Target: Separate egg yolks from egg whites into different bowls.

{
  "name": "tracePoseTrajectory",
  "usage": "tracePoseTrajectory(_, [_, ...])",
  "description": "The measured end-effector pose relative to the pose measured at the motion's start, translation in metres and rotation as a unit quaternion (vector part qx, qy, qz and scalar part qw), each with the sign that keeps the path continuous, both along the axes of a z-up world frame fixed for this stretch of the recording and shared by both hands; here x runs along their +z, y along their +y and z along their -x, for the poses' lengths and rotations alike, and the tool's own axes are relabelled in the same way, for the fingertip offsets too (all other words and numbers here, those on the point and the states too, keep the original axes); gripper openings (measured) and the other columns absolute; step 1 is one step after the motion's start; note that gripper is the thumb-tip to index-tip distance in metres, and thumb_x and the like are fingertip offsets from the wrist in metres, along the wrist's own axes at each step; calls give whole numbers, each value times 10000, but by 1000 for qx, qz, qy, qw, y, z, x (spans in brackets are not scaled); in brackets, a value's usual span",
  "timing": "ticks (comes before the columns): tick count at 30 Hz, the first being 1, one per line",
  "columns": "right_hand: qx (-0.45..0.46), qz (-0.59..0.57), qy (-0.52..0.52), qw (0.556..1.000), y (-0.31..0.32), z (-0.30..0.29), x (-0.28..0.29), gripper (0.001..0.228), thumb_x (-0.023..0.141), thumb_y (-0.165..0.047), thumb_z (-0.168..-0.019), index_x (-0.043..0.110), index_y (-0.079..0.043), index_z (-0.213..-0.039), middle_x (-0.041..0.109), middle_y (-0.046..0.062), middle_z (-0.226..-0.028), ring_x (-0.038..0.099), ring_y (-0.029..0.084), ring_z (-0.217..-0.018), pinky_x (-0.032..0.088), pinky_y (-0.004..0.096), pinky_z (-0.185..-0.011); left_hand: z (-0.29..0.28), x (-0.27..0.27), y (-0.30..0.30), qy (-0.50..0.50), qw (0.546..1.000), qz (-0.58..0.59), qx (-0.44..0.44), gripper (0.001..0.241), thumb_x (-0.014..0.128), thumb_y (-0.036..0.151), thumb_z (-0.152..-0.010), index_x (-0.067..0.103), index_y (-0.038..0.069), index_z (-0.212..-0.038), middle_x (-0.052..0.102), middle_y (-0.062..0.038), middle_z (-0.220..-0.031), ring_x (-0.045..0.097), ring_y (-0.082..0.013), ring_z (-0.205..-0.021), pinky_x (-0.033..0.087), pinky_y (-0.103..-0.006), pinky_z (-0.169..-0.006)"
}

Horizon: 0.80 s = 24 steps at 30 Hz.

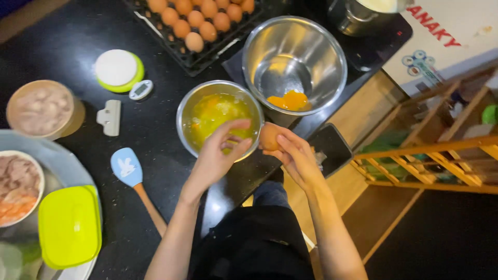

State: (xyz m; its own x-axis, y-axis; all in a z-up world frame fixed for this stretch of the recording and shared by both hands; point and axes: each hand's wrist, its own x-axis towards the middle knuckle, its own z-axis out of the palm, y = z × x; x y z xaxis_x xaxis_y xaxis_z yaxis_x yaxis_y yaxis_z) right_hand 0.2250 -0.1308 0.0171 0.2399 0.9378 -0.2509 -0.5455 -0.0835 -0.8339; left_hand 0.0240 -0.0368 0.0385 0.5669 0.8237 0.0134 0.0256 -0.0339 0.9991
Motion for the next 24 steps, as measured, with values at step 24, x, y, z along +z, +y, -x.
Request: tracePoseTrajectory(24, [98, -36, -269, 958, 74, 45, -15, 468, 788, -68, -869, 646, -19, -1312, 712, 85, -1193, 731, 155, -995, 601, 262, -864, 30, 1, 44, 144, 987, -42, 63, 458, 839, 190, -784, 740, 61, -1212, 802, -124, -865, 770, -130, -783, 590, -252, -721])
